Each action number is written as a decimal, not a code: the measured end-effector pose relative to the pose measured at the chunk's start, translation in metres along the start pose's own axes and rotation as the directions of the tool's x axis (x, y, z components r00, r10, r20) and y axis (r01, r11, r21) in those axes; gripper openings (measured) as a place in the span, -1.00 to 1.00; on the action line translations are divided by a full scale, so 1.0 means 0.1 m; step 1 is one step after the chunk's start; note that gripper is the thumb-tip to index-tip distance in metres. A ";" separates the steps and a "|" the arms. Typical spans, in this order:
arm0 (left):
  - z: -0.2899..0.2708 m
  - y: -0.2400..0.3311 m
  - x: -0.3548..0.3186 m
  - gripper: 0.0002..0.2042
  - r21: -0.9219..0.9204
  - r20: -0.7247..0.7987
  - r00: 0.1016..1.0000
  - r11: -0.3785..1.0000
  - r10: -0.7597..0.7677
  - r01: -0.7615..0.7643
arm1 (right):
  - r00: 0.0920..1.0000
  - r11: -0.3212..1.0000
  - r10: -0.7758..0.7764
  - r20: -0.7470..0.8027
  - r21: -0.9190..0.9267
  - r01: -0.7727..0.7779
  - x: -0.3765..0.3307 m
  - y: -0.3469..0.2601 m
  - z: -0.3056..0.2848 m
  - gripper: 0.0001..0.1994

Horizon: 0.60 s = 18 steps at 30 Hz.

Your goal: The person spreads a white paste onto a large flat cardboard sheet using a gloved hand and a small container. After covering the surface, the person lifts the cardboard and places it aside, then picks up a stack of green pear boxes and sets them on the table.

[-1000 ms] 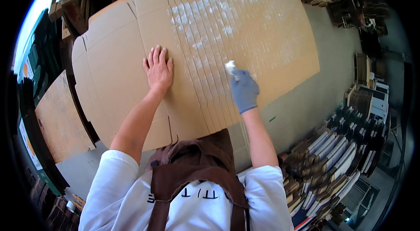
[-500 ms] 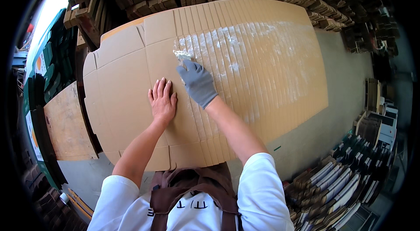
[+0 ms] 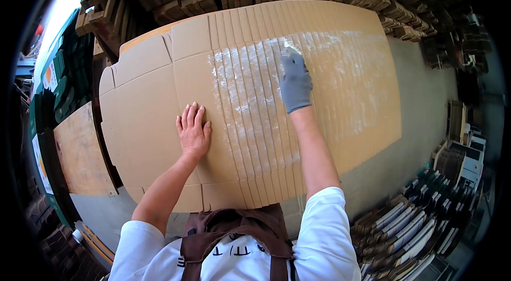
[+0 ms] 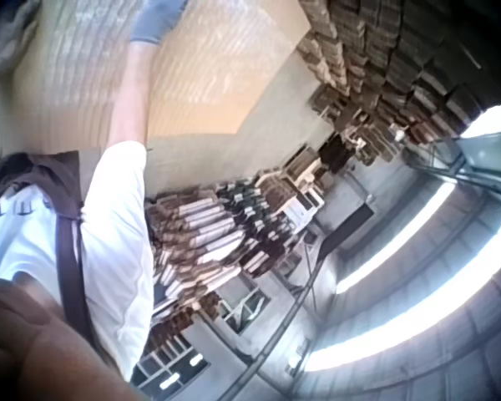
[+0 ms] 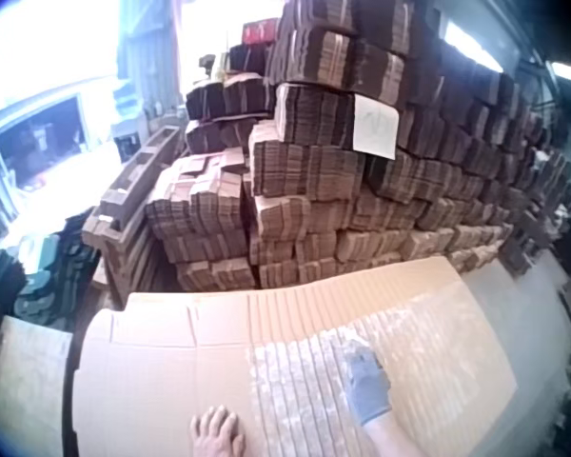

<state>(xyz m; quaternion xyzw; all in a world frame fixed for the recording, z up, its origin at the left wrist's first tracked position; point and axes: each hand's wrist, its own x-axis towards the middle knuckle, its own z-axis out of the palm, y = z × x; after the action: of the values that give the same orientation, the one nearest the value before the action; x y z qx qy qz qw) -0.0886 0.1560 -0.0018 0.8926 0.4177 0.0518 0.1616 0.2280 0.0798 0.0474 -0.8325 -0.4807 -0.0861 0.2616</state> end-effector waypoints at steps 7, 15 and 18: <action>0.01 -0.03 -0.02 -0.50 0.015 -0.015 1.000 1.000 0.007 -0.006 | 0.942 0.973 -0.191 0.277 0.178 0.145 -0.06 -0.91 0.26 -0.63; 0.00 0.00 -0.02 -0.51 -0.008 -0.004 1.000 1.000 0.012 -0.012 | 0.975 0.980 -0.104 0.198 0.189 0.066 -0.04 -0.79 0.40 -0.73; -0.01 -0.02 -0.02 -0.51 -0.005 0.011 1.000 1.000 0.003 -0.003 | 0.977 0.985 -0.143 0.156 0.115 0.126 0.01 -0.77 0.39 -0.78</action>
<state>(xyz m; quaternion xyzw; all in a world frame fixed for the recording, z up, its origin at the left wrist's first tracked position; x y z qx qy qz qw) -0.0917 0.1555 -0.0012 0.8930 0.4155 0.0483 0.1661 0.1589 0.1315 0.0422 -0.7876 -0.5595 -0.0096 0.2580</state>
